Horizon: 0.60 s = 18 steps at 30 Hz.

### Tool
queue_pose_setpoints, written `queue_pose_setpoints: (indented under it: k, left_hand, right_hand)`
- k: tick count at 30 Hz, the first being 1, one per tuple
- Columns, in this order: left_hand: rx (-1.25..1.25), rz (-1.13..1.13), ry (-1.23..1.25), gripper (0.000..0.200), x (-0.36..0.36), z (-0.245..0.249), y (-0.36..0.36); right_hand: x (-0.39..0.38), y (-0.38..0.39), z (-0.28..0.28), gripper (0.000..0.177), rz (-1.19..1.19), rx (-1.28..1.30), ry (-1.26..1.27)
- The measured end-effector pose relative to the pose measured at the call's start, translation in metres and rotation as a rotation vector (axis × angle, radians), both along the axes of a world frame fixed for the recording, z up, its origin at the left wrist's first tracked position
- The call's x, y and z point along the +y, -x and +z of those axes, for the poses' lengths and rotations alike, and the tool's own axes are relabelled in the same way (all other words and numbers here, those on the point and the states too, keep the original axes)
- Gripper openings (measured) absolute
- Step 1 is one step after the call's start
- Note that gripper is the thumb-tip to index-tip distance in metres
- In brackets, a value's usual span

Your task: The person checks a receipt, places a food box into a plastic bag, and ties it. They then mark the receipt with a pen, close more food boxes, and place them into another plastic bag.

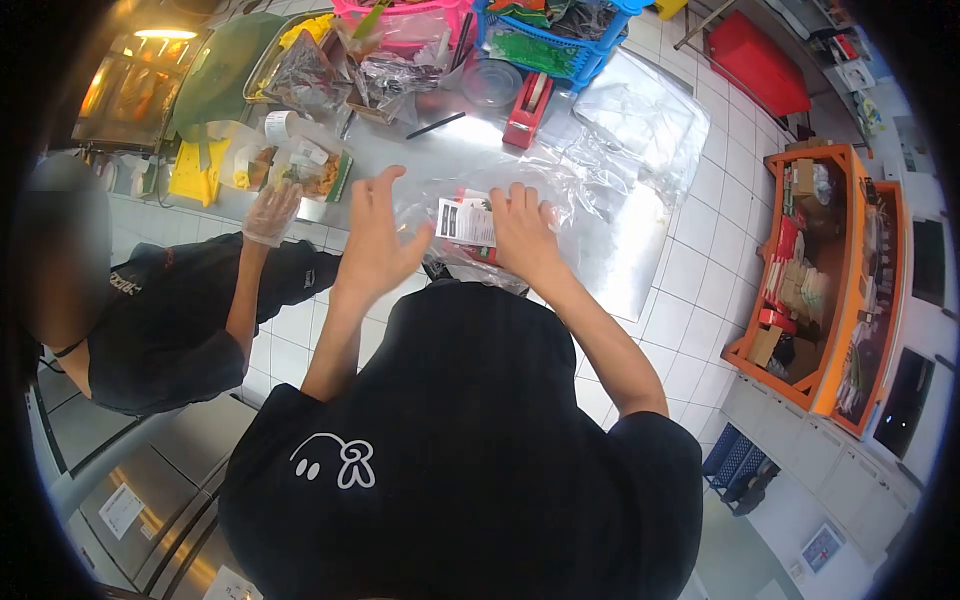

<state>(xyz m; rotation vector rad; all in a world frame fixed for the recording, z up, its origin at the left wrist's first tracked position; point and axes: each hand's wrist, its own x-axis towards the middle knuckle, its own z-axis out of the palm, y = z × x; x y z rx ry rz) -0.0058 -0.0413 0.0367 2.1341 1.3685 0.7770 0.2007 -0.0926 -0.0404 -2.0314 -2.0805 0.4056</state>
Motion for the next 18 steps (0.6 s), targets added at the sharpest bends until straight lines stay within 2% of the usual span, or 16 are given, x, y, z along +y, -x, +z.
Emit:
queue_pose_setpoints:
  k: [1, 2, 4, 8, 10, 11, 13, 14, 16, 18]
  left_hand:
    - [0.152, 0.046, -0.163, 0.045, -0.004, -0.003, -0.001]
    - [0.152, 0.052, -0.163, 0.045, -0.001, -0.008, 0.005]
    - [0.109, -0.041, 0.551, 0.057, 0.007, -0.016, 0.017]
    - [-0.065, -0.056, 0.454, 0.057, 0.007, -0.005, 0.017]
    - [-0.705, -0.167, 0.536, 0.056, 0.003, -0.012, 0.007]
    - [-0.703, -0.168, 0.535, 0.056, 0.0, -0.012, 0.003]
    - [-0.963, -0.186, 0.691, 0.057, -0.009, 0.002, -0.01]
    - [-0.959, -0.19, 0.694, 0.057, -0.011, 0.0, -0.014]
    - [-1.002, -0.192, 0.655, 0.06, -0.016, -0.005, -0.019]
    - [-0.909, -0.237, 0.637, 0.06, -0.013, -0.013, -0.017]
  right_hand:
    - [-0.001, 0.002, 0.002, 0.043, 0.07, 0.031, -0.097]
    - [-0.001, 0.001, -0.008, 0.043, 0.077, 0.031, -0.097]
    - [-0.005, -0.001, -0.039, 0.051, 0.555, 0.2, -0.171]
    - [-0.006, 0.007, -0.054, 0.055, 0.512, 0.055, -0.147]
    - [0.004, 0.015, -0.045, 0.054, 0.498, -0.076, 0.065]
    - [0.01, 0.018, -0.042, 0.054, 0.497, -0.075, 0.063]
    - [0.022, 0.024, -0.034, 0.051, 0.471, -0.131, 0.235]
    - [0.029, 0.028, -0.028, 0.051, 0.466, -0.128, 0.236]
    - [0.042, 0.034, -0.011, 0.049, 0.515, -0.12, 0.537]
    - [0.049, 0.038, -0.046, 0.048, 0.506, -0.159, 0.437]
